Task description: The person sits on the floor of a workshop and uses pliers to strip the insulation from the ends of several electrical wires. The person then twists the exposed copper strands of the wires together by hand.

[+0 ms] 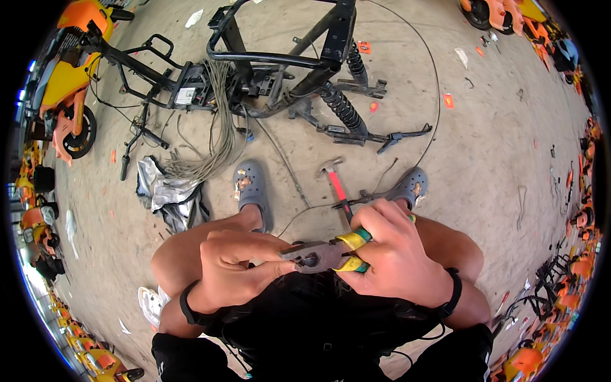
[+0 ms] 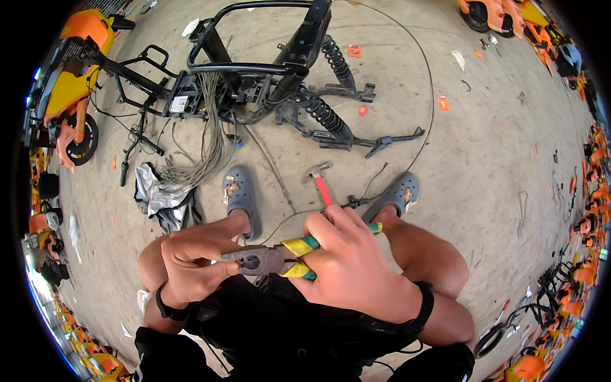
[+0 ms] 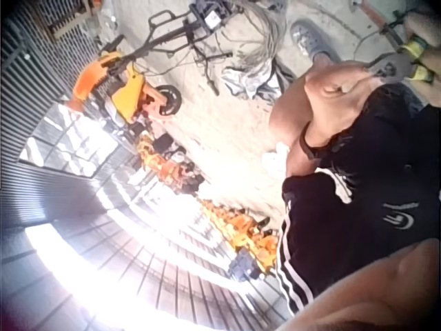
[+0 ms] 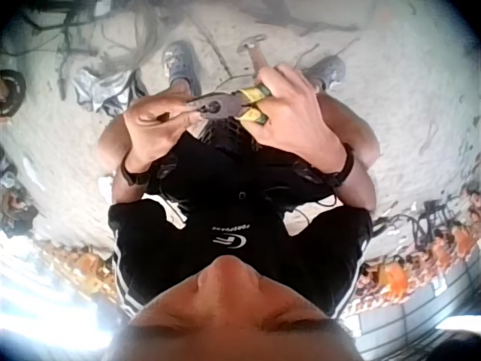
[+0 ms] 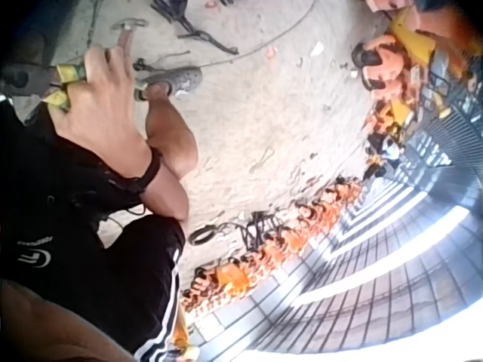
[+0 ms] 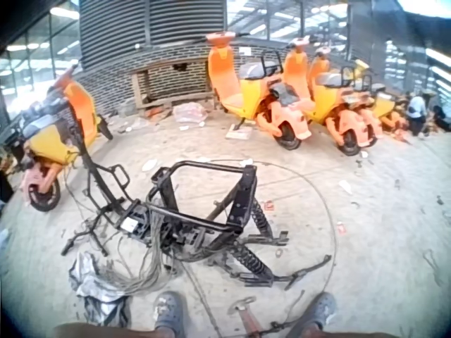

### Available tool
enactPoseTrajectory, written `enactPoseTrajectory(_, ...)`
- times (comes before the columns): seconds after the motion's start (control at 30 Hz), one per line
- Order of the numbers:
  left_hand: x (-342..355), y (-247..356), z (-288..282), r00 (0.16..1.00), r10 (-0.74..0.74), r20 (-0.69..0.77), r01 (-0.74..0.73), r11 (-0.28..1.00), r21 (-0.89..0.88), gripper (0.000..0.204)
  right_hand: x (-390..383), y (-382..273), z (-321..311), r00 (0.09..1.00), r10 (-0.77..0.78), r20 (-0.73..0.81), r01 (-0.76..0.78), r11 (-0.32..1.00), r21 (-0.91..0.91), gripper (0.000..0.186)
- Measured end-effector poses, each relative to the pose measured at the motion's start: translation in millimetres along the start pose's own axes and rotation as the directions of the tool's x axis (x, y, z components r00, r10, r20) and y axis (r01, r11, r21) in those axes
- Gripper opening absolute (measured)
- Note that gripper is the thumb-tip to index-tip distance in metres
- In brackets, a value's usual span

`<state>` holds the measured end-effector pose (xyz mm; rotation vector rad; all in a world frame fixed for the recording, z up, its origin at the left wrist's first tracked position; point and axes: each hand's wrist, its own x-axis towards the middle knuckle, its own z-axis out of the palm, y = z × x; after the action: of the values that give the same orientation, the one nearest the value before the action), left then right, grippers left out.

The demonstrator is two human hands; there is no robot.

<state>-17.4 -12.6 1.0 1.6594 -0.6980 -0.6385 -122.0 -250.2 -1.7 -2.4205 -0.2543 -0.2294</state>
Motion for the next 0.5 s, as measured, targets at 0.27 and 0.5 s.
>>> enactPoseTrajectory(0.27,6.1,12.0,4.5,0.985,0.059,0.16,-0.044,0.995,-0.095,0.016,-2.1,10.7,6.3,0.983,0.146,-0.111,-0.136,0.986,0.097,0.018)
enactPoseTrajectory(0.5,-3.1,-1.7,2.7,0.991,-0.009,-0.131,-0.009,0.991,-0.134,0.019,1.4,15.6,-14.2,0.967,0.1,-0.235,-0.066,0.987,0.147,0.016)
